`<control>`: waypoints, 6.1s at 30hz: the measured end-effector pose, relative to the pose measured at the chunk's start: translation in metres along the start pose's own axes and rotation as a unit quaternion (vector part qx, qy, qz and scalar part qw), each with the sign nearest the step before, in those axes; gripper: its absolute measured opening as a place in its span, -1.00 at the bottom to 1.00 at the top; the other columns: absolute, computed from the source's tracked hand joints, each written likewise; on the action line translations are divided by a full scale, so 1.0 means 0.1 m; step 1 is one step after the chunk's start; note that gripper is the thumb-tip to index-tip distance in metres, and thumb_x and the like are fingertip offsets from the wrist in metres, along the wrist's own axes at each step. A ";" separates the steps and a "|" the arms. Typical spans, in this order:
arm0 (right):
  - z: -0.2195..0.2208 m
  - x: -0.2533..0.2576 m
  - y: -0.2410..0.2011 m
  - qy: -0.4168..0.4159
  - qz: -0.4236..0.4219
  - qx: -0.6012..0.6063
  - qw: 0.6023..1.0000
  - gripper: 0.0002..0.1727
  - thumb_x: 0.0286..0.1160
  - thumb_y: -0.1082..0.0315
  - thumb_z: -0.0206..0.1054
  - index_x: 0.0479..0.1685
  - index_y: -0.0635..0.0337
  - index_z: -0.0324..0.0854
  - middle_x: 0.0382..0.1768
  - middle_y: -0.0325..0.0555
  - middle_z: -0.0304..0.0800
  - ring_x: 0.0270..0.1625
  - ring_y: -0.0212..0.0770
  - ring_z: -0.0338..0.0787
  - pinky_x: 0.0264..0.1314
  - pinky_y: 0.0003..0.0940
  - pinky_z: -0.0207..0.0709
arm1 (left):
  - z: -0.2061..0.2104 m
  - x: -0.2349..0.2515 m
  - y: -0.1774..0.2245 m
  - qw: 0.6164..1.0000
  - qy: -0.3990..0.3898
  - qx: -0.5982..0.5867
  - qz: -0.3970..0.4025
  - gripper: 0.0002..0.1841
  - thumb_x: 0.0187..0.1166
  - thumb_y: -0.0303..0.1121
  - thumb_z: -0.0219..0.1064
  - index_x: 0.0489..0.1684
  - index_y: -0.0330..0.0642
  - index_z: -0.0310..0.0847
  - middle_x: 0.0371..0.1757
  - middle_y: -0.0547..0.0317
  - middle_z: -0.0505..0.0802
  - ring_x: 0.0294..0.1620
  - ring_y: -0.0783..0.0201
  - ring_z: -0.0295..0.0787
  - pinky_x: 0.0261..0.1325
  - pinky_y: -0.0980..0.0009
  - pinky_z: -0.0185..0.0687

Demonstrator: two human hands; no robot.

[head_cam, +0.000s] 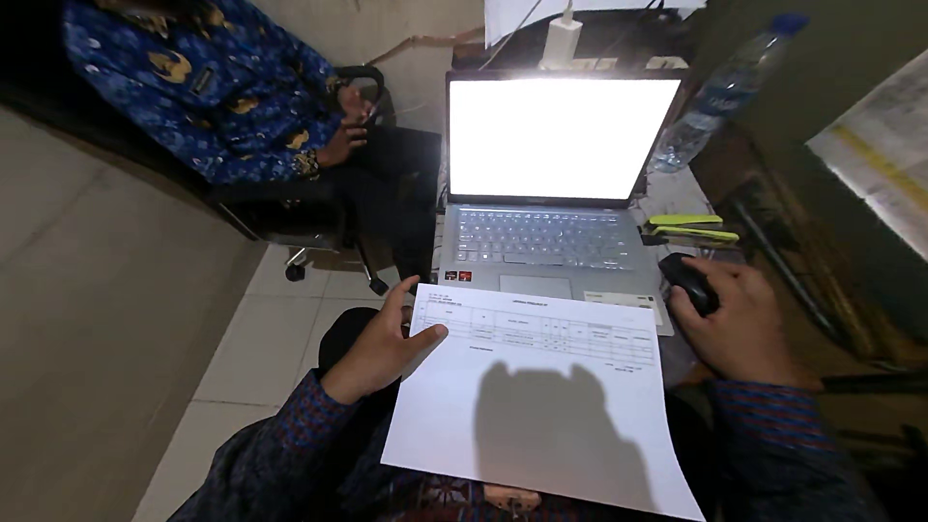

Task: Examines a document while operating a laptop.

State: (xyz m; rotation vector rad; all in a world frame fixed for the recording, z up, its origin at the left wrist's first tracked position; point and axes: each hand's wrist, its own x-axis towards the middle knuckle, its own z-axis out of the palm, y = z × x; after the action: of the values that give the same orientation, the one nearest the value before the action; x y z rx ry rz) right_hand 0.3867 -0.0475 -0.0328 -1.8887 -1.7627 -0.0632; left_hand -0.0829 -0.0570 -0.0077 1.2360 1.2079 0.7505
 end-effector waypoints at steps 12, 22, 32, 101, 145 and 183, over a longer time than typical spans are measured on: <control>0.00 -0.01 -0.02 0.005 0.005 0.000 1.000 -0.42 0.47 -0.03 0.26 0.45 0.03 0.65 0.35 0.37 0.60 0.35 0.43 0.63 0.29 0.47 0.48 | 0.02 -0.01 -0.03 1.000 -0.009 -0.016 0.002 -0.04 0.49 -0.49 0.51 0.86 0.01 -0.13 0.26 0.02 0.85 0.11 0.12 0.92 0.15 0.21 0.91; 0.00 -0.01 -0.02 0.004 -0.002 -0.003 1.000 -0.38 0.48 -0.04 0.23 0.47 0.10 0.63 0.33 0.44 0.60 0.32 0.49 0.62 0.26 0.48 0.47 | 0.03 -0.02 -0.06 1.000 -0.009 0.000 0.013 -0.08 0.52 -0.46 0.49 0.85 0.00 -0.09 0.32 0.07 0.82 0.16 0.17 0.90 0.20 0.24 0.89; -0.02 0.00 -0.04 -0.004 0.009 -0.015 1.000 -0.28 0.46 -0.09 0.26 0.57 0.14 0.52 0.39 0.47 0.57 0.41 0.52 0.59 0.37 0.52 0.42 | 0.04 -0.03 -0.09 0.999 -0.013 -0.024 0.022 -0.11 0.56 -0.51 0.44 0.84 -0.02 -0.11 0.36 0.05 0.79 0.20 0.14 0.88 0.24 0.22 0.88; 0.01 -0.01 -0.01 0.005 0.017 0.000 1.000 -0.43 0.49 -0.04 0.23 0.46 -0.03 0.65 0.33 0.38 0.61 0.31 0.45 0.63 0.21 0.49 0.49 | 0.10 -0.07 -0.15 0.998 0.010 -0.043 0.052 -0.12 0.56 -0.57 0.41 0.83 -0.06 -0.13 0.40 0.02 0.76 0.25 0.11 0.85 0.28 0.18 0.87; -0.01 -0.02 -0.01 0.006 -0.003 0.016 1.000 -0.38 0.53 -0.11 0.25 0.50 0.00 0.63 0.36 0.35 0.60 0.32 0.40 0.65 0.24 0.43 0.52 | 0.11 -0.11 -0.02 0.999 0.008 -0.033 0.023 -0.08 0.55 -0.49 0.45 0.84 -0.05 -0.17 0.31 0.03 0.82 0.16 0.14 0.90 0.19 0.22 0.90; 0.02 0.02 0.02 0.005 -0.002 -0.012 1.000 -0.43 0.52 -0.09 0.21 0.43 -0.03 0.69 0.33 0.36 0.64 0.31 0.40 0.66 0.25 0.44 0.50 | -0.15 0.01 -0.09 0.966 -0.041 -0.252 0.038 -0.24 0.69 -0.69 0.12 0.85 -0.04 -0.17 0.32 -0.22 0.77 0.11 -0.09 0.90 0.14 0.03 0.89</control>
State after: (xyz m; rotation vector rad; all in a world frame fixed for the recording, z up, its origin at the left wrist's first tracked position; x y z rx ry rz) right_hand 0.3877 -0.0450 -0.0345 -1.8988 -1.7651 -0.0946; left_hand -0.0988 -0.0539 -0.0154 0.8818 0.8331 0.9817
